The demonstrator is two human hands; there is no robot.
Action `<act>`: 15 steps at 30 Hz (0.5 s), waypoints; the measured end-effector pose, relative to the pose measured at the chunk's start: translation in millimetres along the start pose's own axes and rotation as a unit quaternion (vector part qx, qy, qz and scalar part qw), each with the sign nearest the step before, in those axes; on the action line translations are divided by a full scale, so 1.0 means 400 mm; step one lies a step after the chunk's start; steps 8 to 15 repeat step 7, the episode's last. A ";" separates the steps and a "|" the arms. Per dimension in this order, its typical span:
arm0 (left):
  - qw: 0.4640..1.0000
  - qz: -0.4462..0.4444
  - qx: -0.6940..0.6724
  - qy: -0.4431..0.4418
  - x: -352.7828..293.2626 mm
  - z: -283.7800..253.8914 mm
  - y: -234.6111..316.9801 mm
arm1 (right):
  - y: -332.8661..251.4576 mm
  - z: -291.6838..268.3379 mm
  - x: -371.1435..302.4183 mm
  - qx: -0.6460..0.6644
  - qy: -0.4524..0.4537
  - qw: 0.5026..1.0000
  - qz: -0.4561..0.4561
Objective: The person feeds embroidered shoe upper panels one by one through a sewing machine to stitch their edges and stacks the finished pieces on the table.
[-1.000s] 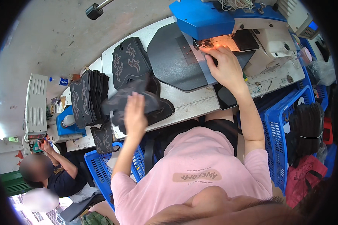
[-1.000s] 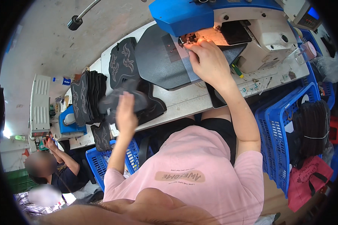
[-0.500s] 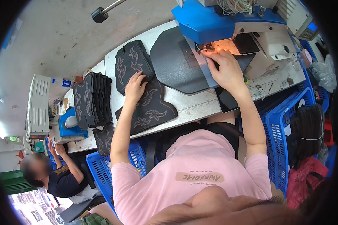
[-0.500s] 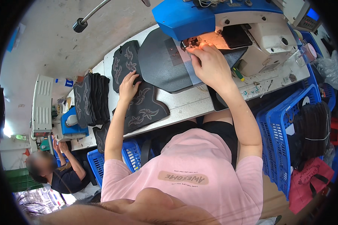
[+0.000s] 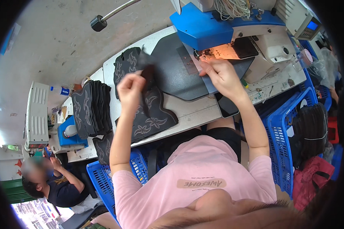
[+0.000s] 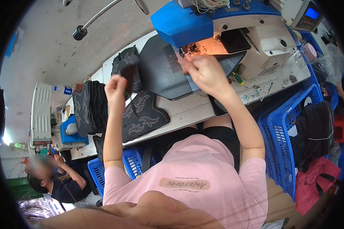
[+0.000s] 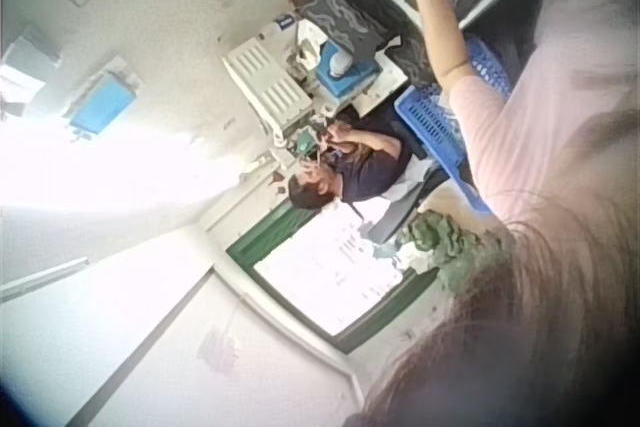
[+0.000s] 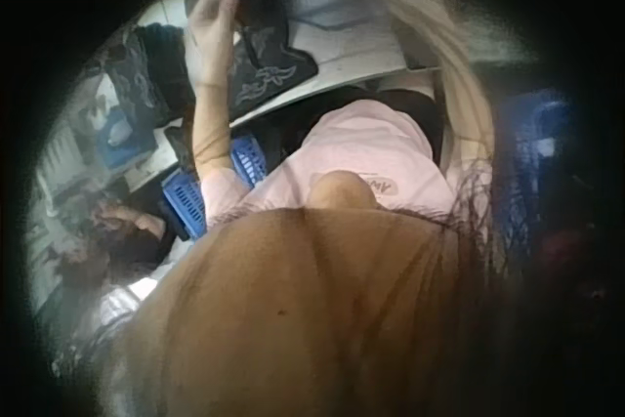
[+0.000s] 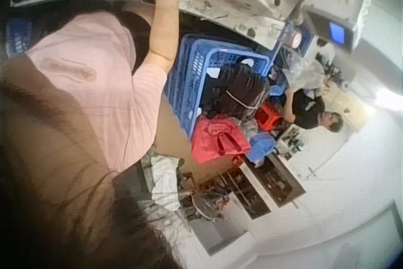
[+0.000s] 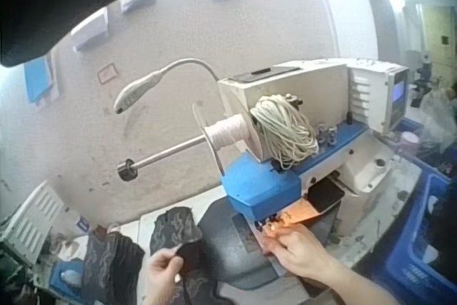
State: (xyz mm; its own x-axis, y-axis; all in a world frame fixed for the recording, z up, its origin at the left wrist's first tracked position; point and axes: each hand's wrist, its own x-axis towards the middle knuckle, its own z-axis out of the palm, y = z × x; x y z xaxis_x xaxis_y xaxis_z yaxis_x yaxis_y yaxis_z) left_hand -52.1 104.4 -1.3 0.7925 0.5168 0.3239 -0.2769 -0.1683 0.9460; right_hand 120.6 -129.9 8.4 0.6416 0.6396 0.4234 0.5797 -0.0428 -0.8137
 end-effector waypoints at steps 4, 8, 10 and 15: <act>0.912 0.114 0.143 -0.368 -0.086 0.189 0.100 | -0.044 0.025 0.009 -0.059 -0.058 0.995 0.062; 0.921 0.028 0.101 -0.376 -0.085 0.245 0.084 | -0.029 0.026 -0.004 -0.165 -0.066 0.983 0.041; 0.921 0.028 0.101 -0.376 -0.085 0.245 0.084 | -0.029 0.026 -0.004 -0.165 -0.066 0.983 0.041; 0.921 0.028 0.101 -0.376 -0.085 0.245 0.084 | -0.029 0.026 -0.004 -0.165 -0.066 0.983 0.041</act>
